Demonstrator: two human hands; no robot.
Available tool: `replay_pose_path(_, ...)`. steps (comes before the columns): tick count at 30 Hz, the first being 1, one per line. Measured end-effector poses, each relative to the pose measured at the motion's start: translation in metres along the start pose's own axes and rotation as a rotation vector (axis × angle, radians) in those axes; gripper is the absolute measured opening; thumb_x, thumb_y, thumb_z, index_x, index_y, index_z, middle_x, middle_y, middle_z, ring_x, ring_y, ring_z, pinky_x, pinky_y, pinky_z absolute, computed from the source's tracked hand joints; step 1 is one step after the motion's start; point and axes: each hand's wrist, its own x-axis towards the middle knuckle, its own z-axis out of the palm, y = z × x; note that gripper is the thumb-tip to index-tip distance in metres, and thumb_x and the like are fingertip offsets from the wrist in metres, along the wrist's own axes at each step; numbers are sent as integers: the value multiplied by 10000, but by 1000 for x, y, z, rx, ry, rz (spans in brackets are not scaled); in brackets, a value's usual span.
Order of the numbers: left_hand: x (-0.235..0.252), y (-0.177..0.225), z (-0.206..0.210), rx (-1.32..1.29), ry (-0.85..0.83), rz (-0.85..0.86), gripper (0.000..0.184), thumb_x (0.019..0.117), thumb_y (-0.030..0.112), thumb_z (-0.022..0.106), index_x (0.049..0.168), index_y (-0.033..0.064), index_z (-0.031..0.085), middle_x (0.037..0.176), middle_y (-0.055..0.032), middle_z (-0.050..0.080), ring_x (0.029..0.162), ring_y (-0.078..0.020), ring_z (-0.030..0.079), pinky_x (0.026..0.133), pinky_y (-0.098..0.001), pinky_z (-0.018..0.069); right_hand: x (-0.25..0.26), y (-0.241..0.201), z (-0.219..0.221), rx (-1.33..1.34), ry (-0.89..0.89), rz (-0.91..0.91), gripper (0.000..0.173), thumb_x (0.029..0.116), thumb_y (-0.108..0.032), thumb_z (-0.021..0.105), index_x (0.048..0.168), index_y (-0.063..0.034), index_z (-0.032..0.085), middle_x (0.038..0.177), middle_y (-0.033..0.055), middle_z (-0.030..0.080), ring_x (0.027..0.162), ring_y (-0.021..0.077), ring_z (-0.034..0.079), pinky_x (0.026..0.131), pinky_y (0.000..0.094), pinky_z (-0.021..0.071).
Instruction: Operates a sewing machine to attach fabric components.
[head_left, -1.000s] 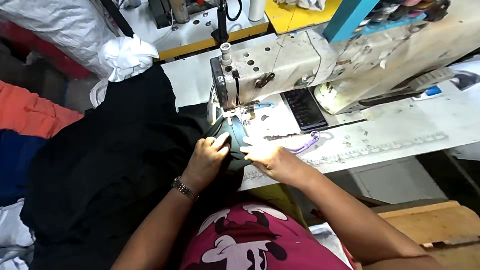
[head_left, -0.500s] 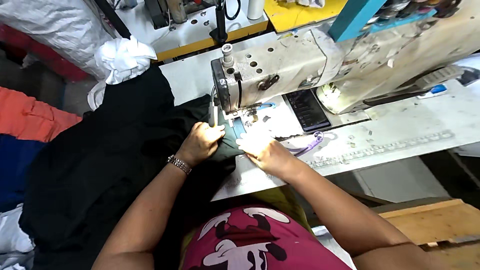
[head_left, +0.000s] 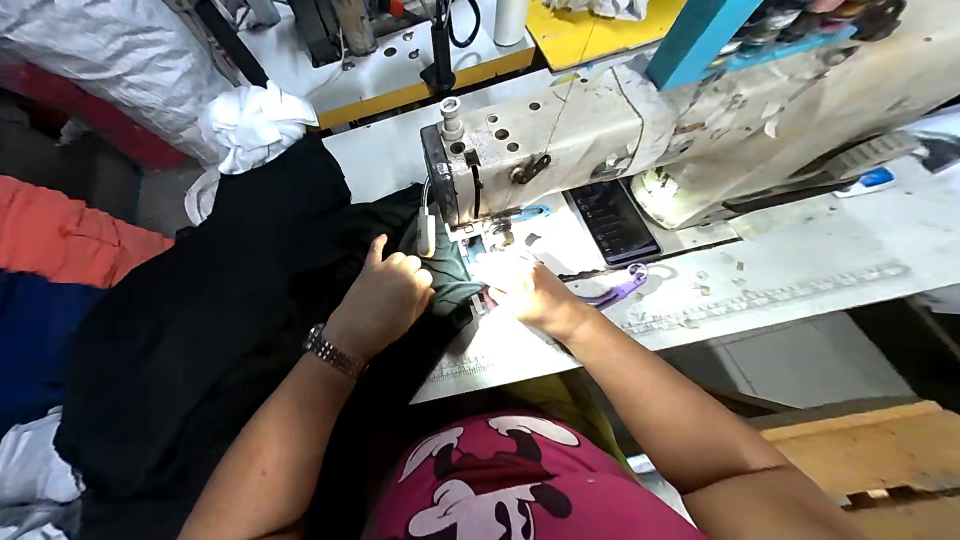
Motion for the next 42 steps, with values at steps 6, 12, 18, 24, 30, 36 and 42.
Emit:
replay_pose_path(6,-19,80,-34,-484,-97,71,160,1032,203,570,1001,65,645,776,-77,643,683,-207,664,611,-394,569,9,-3,-4,22,27,-23,246,901,-37,624,1083,-97,779,1117,101,750,1122,277,685,1012,467,519)
replay_pose_path(12,-2,4,21,29,-40,-232,225,947,138,701,1167,98,720,1260,-144,659,1214,-368,606,997,-612,477,5,6,3,4,47,-61,242,881,-72,657,1082,-108,788,1148,88,748,1147,271,676,1035,467,511)
replay_pose_path(18,-28,59,-39,-348,5,157,340,1011,311,569,776,98,690,797,-22,684,880,-165,672,928,-417,501,10,2,2,51,82,-8,211,953,-72,616,1085,-105,778,1143,80,747,1145,258,681,1038,472,522)
replay_pose_path(24,-18,93,-16,-758,-200,316,329,1023,241,603,781,21,639,806,-92,625,776,-186,619,710,-350,520,2,-7,-3,-15,36,-103,190,885,-17,626,946,-103,784,1121,128,731,1176,321,654,1015,524,521)
replay_pose_path(30,-15,86,7,-643,-23,69,407,1079,338,472,908,44,694,1053,-87,662,1021,-173,630,906,-333,527,-49,-37,-22,70,-124,-112,241,998,-111,548,1055,-115,782,1219,65,738,1256,235,642,1058,423,520)
replay_pose_path(36,3,78,46,-71,-37,-473,522,1052,410,496,1437,62,554,1299,-269,606,1188,-442,614,903,-608,518,-52,-34,-35,32,-166,-62,285,1039,-174,521,1175,-124,767,1301,52,711,1297,226,620,1070,420,510)
replay_pose_path(42,16,63,37,-49,-143,-555,572,1028,287,567,1573,183,430,1299,-297,574,1142,-453,611,918,-589,504,-53,-35,-28,15,-132,-69,285,1048,-174,515,1180,-111,760,1296,50,714,1298,219,620,1070,409,511)
